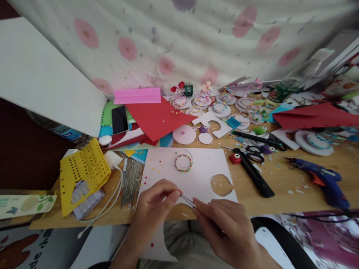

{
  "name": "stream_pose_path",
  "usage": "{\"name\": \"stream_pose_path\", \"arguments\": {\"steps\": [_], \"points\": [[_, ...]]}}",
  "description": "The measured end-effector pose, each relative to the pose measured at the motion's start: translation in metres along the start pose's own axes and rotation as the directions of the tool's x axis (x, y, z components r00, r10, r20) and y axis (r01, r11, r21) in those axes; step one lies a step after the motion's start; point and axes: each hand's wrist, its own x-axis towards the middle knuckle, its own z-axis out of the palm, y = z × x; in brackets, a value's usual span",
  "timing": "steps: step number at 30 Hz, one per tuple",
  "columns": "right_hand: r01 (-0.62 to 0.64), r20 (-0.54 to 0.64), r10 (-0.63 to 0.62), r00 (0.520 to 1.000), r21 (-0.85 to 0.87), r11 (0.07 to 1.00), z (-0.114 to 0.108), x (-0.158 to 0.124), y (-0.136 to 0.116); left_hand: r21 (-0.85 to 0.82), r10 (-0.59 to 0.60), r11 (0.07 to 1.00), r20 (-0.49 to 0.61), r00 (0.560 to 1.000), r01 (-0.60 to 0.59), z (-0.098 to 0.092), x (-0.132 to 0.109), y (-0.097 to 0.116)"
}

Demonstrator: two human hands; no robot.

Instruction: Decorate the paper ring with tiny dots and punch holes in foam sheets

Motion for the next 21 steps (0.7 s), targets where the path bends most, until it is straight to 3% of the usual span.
{"name": "stream_pose_path", "arguments": {"steps": [5, 10, 15, 21], "points": [[-0.027, -0.039, 0.029, 0.999, 0.043, 0.999, -0.004, 0.005, -0.006, -0.149, -0.080, 0.986, -0.010, 0.997, 0.077, 0.000, 0.001, -0.002], [-0.199, -0.020, 0.206, 0.978, 0.172, 0.965, -0.009, 0.004, -0.013, -0.268, -0.135, 0.958, -0.115, 0.984, 0.100, 0.004, -0.001, 0.002], [-0.385, 0.035, 0.391, 0.920, 0.280, 0.880, -0.008, 0.004, -0.016, -0.258, -0.152, 0.959, -0.118, 0.981, 0.117, 0.009, -0.007, 0.001], [-0.446, 0.046, 0.458, 0.888, 0.332, 0.831, -0.009, 0.008, -0.019, -0.205, -0.116, 0.974, -0.101, 0.988, 0.093, 0.008, -0.011, -0.003]]}}
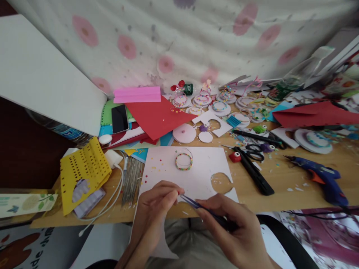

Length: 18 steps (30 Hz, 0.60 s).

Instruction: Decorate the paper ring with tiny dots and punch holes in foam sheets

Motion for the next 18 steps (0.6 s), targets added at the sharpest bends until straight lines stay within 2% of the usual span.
{"name": "stream_pose_path", "arguments": {"steps": [18], "points": [[-0.017, -0.014, 0.017, 1.000, 0.036, 0.999, 0.0000, -0.0011, 0.0017, 0.062, 0.074, 0.996, -0.031, 0.997, -0.072, 0.0036, 0.0020, -0.0027]]}}
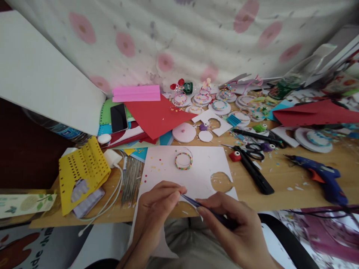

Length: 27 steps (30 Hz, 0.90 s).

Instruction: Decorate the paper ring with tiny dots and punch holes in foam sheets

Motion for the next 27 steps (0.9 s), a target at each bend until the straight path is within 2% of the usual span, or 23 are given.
{"name": "stream_pose_path", "arguments": {"steps": [7, 12, 15, 18, 20, 21, 23, 25, 27], "points": [[-0.059, 0.002, 0.059, 0.998, 0.062, 0.996, -0.001, 0.000, 0.006, -0.023, -0.007, 1.000, 0.055, 0.998, 0.008, -0.002, 0.000, -0.003], [-0.076, -0.050, 0.085, 0.995, 0.161, 0.984, 0.012, -0.007, 0.010, 0.003, 0.033, 0.999, 0.132, 0.991, -0.034, 0.012, -0.006, 0.000], [-0.070, -0.067, 0.081, 0.995, 0.145, 0.987, 0.025, -0.011, 0.013, 0.110, 0.042, 0.993, 0.082, 0.996, -0.051, 0.023, -0.008, 0.000], [-0.052, 0.030, 0.053, 0.998, -0.006, 0.999, 0.018, -0.012, 0.026, 0.177, 0.023, 0.984, -0.005, 1.000, -0.022, 0.025, -0.006, -0.006], [-0.026, 0.025, 0.030, 0.999, -0.168, 0.986, -0.008, -0.012, 0.043, 0.160, -0.035, 0.986, -0.074, 0.997, 0.046, 0.019, -0.004, -0.011], [-0.024, -0.049, 0.012, 0.999, -0.265, 0.964, -0.027, -0.013, 0.053, 0.143, -0.070, 0.986, -0.098, 0.993, 0.083, 0.016, -0.003, -0.013], [-0.129, -0.273, -0.008, 0.962, -0.480, 0.868, -0.074, -0.013, 0.076, 0.122, -0.128, 0.983, -0.101, 0.987, 0.140, 0.009, -0.001, -0.015], [-0.298, -0.506, -0.115, 0.855, -0.660, 0.690, -0.126, -0.014, 0.099, 0.127, -0.150, 0.980, -0.057, 0.987, 0.156, 0.005, -0.001, -0.013], [-0.567, -0.652, -0.093, 0.753, -0.714, 0.410, -0.172, -0.014, 0.120, 0.131, -0.145, 0.981, -0.003, 0.989, 0.144, 0.004, -0.002, -0.008]]}}
